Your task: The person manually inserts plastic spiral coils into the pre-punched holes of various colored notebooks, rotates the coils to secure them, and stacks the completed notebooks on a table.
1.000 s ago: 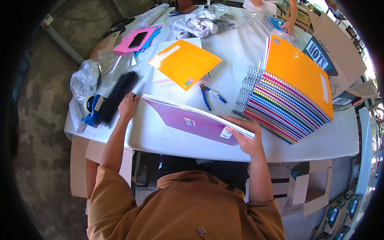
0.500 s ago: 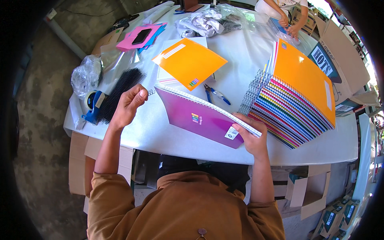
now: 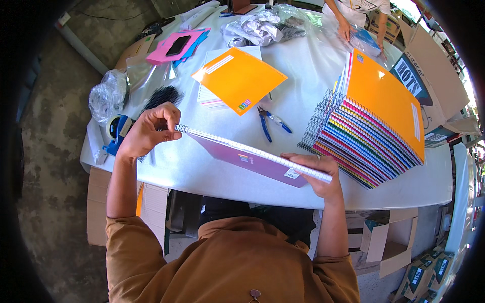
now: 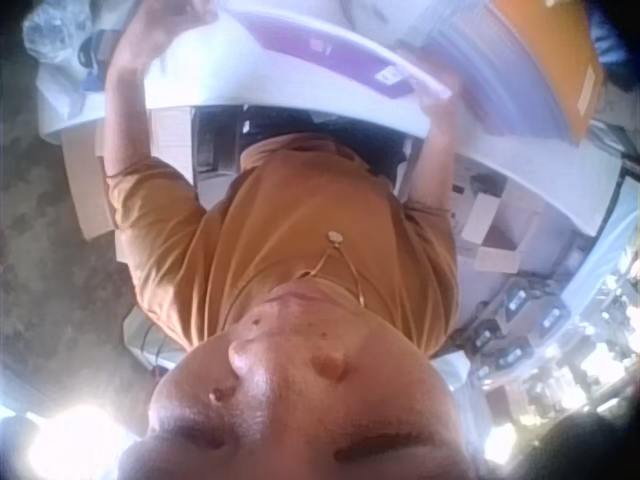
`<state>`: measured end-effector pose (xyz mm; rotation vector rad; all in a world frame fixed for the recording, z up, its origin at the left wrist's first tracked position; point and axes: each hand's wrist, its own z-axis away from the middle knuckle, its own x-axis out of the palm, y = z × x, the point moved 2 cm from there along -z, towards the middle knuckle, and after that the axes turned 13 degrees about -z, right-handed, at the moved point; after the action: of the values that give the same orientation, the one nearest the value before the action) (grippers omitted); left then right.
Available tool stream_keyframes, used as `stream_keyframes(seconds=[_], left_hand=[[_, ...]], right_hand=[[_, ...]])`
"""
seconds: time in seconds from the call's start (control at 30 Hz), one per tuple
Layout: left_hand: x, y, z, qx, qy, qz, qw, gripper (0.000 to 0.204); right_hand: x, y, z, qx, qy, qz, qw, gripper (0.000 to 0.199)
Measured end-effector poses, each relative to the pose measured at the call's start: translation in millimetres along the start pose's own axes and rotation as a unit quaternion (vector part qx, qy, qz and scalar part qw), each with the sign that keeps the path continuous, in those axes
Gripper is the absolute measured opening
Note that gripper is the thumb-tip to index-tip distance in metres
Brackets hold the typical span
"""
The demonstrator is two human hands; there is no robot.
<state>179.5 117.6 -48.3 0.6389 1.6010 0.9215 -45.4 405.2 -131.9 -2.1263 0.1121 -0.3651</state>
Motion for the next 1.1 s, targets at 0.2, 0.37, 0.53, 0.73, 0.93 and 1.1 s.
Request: stream_keyframes(seconds=[0.2, 0.37, 0.53, 0.73, 0.93, 1.1], left_hand=[[1.5, 35.7, -8.3, -0.046, -0.036, -0.254, 0.965, 0.025], [13.5, 50.8, -13.5, 0.117, 0.167, -0.495, 0.845, 0.02], [6.1, 64.3, -24.1, -0.121, -0.08, -0.456, 0.878, 0.042], [10.0, 59.3, -25.3, 0.06, 0.005, -0.564, 0.824, 0.025], [20.2, 52.8, -18.4, 0.156, 0.113, -0.54, 0.819, 0.021], [17.6, 74.5, -25.5, -0.028, -0.095, -0.547, 0.831, 0.038]], right_hand=[[-8.4, 14.4, 13.2, 0.114, 0.142, 0.06, 0.981, 0.027], [-2.8, 8.7, 10.0, 0.107, 0.135, 0.073, 0.982, 0.025], [1.6, -0.3, 2.2, 0.113, 0.089, 0.14, 0.98, 0.024], [5.3, -4.8, -3.1, 0.064, 0.036, 0.173, 0.982, 0.024], [-0.1, 8.9, 12.2, 0.073, 0.127, 0.09, 0.985, 0.023], [-0.2, 7.7, 13.3, 0.06, 0.11, 0.155, 0.98, 0.022]])
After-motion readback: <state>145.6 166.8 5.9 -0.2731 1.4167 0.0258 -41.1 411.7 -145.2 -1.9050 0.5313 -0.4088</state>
